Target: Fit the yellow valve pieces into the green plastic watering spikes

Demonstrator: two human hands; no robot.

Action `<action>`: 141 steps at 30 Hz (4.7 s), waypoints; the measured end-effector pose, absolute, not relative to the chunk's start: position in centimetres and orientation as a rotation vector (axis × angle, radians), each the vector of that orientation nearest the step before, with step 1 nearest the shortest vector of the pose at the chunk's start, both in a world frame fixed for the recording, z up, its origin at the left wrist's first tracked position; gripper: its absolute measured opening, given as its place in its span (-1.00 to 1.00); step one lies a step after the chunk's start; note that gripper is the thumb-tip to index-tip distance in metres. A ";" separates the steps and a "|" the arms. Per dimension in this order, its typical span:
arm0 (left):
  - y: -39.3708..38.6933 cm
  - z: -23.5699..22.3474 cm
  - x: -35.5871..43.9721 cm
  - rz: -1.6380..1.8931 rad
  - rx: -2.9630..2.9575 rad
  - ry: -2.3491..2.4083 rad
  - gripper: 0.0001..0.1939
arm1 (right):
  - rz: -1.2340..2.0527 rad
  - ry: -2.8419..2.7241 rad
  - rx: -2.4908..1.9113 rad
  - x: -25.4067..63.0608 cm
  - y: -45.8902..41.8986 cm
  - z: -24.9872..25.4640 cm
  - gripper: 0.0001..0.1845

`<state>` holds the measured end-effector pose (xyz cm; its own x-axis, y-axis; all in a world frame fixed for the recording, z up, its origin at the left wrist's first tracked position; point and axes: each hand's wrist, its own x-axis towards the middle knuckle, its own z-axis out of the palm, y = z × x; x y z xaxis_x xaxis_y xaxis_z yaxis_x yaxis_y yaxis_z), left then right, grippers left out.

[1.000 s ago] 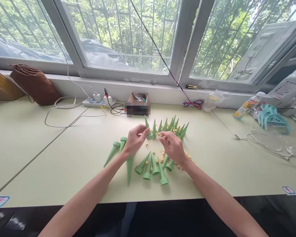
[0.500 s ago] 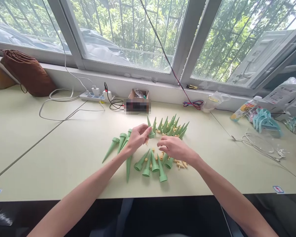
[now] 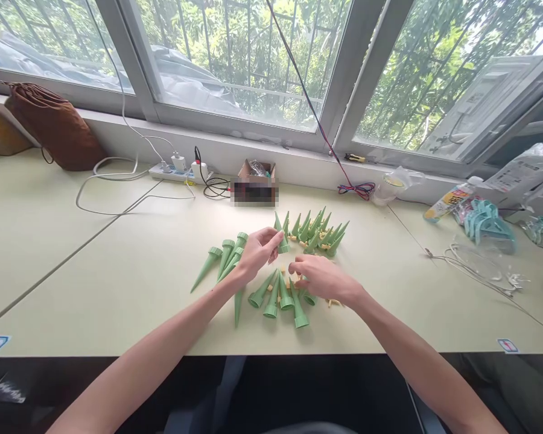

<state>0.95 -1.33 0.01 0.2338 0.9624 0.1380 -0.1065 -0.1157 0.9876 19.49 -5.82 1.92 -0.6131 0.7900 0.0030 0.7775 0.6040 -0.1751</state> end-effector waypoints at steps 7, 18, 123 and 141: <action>-1.4 -0.2 1.0 1.156 1.354 0.901 -0.68 | 0.232 -2.768 -1.375 19.3 -6.2 1.8 -0.89; -1.5 -0.4 1.2 1.147 1.379 0.897 -0.67 | 0.373 -2.754 -1.390 19.4 -6.2 1.5 -0.87; -3.2 -1.0 1.6 1.173 1.566 1.053 -0.70 | 0.479 -1.771 -1.051 18.6 -5.2 -1.7 -0.84; -3.4 -0.7 1.6 1.176 1.567 0.970 -0.75 | 0.558 -1.701 -1.002 18.7 -5.0 -1.8 -0.83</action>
